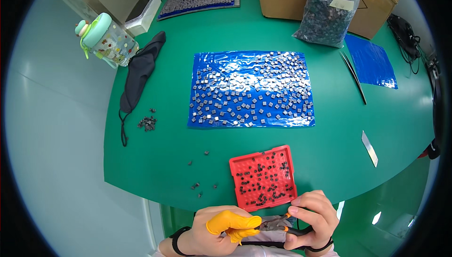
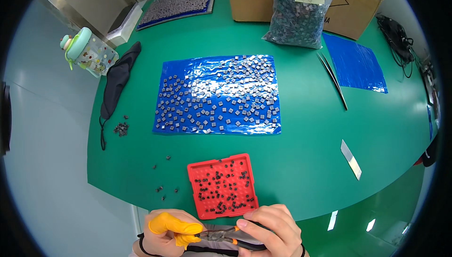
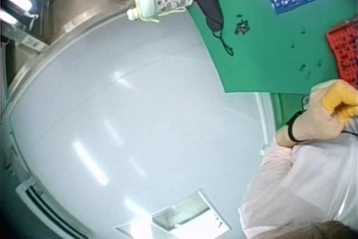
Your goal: The person picks small black components from a red tray and the green table surface, then uses pliers to manipulate them. The person also uses a metal blade to scrape or clean the components before placing them onto a blue sheet. The task involves repetitive handling and sorting of small parts.
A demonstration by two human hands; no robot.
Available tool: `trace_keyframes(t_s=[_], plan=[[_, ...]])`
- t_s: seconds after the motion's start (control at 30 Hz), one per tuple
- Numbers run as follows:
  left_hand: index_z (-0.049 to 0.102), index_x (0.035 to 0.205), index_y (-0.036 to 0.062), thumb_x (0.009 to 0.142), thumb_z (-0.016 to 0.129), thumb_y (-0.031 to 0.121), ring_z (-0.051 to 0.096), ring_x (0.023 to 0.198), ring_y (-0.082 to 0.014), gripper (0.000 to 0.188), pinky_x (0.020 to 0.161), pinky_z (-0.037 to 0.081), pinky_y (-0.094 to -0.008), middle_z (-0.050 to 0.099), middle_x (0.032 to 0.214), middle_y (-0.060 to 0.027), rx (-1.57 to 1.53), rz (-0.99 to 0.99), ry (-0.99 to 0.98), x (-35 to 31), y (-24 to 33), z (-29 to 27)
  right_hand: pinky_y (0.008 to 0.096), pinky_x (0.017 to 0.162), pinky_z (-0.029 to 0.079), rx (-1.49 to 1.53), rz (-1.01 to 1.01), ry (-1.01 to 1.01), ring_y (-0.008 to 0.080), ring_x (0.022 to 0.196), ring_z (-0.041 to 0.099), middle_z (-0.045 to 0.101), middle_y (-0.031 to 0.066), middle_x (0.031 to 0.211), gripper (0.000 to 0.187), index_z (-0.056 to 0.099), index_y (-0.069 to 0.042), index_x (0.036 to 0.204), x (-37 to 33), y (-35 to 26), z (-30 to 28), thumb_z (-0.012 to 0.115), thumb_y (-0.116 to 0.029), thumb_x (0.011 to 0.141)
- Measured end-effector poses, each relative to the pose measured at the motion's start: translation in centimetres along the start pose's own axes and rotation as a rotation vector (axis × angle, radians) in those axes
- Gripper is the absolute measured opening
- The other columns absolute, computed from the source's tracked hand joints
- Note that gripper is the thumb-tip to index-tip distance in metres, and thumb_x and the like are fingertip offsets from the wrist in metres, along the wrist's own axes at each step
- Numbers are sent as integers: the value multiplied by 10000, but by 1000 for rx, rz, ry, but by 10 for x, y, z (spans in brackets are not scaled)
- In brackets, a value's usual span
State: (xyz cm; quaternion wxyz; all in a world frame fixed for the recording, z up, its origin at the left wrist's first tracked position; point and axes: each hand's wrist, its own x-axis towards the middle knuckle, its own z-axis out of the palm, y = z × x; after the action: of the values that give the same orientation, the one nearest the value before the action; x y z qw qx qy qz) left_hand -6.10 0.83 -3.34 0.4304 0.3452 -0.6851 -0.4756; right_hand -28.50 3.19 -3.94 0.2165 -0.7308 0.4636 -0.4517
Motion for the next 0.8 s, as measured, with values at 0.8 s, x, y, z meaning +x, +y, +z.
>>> trace_keyframes(t_s=[0.8], plan=[[461,992,25,952,486,140,403,562,-205,124,554,334,-344,492,720,-92,-144,14,-69,8,-2,10,360,611,452,-88,-65,-15,252,753,609,612,93,905,507,647,-59,966,2,0,-2,743,-495,726]])
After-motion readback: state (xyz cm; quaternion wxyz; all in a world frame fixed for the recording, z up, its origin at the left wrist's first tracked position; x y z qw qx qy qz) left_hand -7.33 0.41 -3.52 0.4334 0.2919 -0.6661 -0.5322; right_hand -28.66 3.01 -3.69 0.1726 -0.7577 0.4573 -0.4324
